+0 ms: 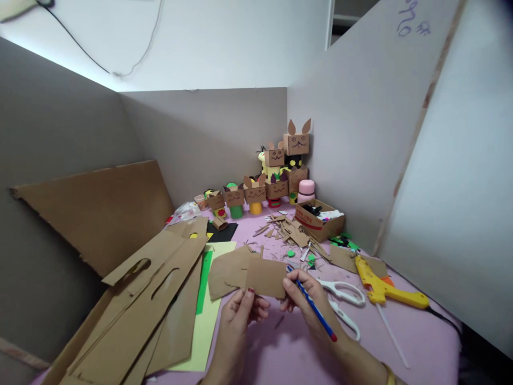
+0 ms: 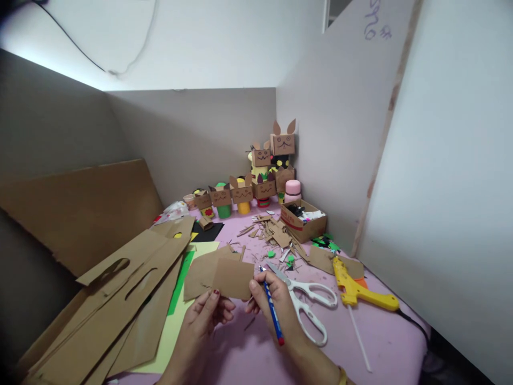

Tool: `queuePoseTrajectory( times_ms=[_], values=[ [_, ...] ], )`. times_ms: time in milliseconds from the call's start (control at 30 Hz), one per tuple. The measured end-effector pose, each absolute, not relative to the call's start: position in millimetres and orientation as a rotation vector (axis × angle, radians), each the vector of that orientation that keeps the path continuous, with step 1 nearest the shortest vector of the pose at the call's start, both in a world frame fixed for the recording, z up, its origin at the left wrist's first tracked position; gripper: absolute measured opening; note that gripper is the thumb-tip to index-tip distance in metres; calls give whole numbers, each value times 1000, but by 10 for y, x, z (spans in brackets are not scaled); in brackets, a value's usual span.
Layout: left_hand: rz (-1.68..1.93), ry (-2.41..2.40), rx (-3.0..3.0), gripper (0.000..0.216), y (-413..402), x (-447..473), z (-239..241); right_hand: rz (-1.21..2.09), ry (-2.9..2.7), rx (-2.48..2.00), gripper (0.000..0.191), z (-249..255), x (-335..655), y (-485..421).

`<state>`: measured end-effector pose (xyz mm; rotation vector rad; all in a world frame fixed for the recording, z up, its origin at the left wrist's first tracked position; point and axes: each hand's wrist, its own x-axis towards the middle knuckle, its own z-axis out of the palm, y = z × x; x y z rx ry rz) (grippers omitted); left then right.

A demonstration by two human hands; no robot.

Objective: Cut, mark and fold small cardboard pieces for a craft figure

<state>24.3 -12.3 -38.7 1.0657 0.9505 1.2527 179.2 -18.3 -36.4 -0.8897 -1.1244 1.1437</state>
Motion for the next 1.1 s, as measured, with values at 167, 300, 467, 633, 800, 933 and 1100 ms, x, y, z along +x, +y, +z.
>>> queuePoseTrajectory(
  times_ms=[167, 300, 467, 633, 800, 933, 1100],
  values=[
    [1301, 958, 1000, 32, -119, 214, -372, 1175, -1186, -856, 33, -380, 1781, -198],
    [1340, 993, 1050, 31, -149, 196, -337, 1157, -1210, -874, 35, -355, 1775, -214],
    [1311, 1029, 1135, 29, -205, 206, -294, 1145, -1184, -907, 33, -368, 1791, -190],
    [1266, 1047, 1168, 30, -224, 229, -294, 1118, -1143, -925, 33, -379, 1802, -174],
    [1191, 1029, 1269, 35, -197, 218, -343, 1110, -1092, -940, 33, -336, 1807, -192],
    [1151, 1003, 1325, 38, -201, 244, -320, 1128, -1086, -956, 35, -330, 1819, -193],
    [1286, 1035, 1138, 35, -216, 267, -297, 1130, -1136, -982, 35, -327, 1825, -216]
  ],
)
